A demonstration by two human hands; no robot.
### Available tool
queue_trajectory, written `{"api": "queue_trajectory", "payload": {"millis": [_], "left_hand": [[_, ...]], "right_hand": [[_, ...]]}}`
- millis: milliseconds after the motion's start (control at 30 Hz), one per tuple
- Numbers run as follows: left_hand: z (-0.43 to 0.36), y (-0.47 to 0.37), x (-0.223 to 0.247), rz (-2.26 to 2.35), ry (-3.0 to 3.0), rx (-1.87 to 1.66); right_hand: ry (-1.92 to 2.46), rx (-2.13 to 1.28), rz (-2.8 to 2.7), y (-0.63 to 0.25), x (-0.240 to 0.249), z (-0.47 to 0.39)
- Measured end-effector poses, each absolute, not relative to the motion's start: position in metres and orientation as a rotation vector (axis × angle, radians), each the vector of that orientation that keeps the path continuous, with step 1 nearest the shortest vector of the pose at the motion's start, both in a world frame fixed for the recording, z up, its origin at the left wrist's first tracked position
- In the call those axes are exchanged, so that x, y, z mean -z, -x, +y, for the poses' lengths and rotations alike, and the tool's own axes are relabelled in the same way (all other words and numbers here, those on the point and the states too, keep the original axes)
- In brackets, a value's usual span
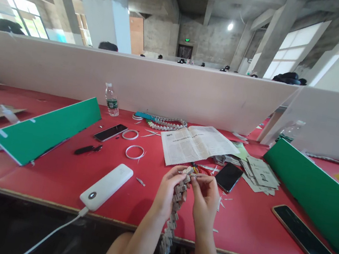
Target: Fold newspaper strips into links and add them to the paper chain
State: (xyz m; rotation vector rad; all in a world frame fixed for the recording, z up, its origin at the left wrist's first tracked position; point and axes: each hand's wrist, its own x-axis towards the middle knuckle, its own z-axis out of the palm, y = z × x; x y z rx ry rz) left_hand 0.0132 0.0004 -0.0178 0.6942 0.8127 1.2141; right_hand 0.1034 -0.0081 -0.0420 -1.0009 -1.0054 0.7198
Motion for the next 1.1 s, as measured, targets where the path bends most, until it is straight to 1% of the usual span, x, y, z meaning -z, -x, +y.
{"api": "queue_trajectory", "payload": {"millis": [367,600,833,1100], "left_hand": [[0.002,-0.013,0.02,0.82,-0.667,-1.202],[0.003,-0.008,0.019,0.817,-0.727,-1.123],[0.005,-0.006,0.022,0.802,-0.783,-1.134],[0.004,0.003,0.015,0.903,-1.062,-1.086]], "right_hand": [[1.036,-0.678,-0.985,-0.099,0.042,-0.01],[1.085,-0.61,-0.976,-0.1,0.041,-0.012],[1.239,-0.457,-1.051,-0.105,0.041,-0.017],[1.253,-0.587,-1.128,-0.11,0.037,-0.02]]}}
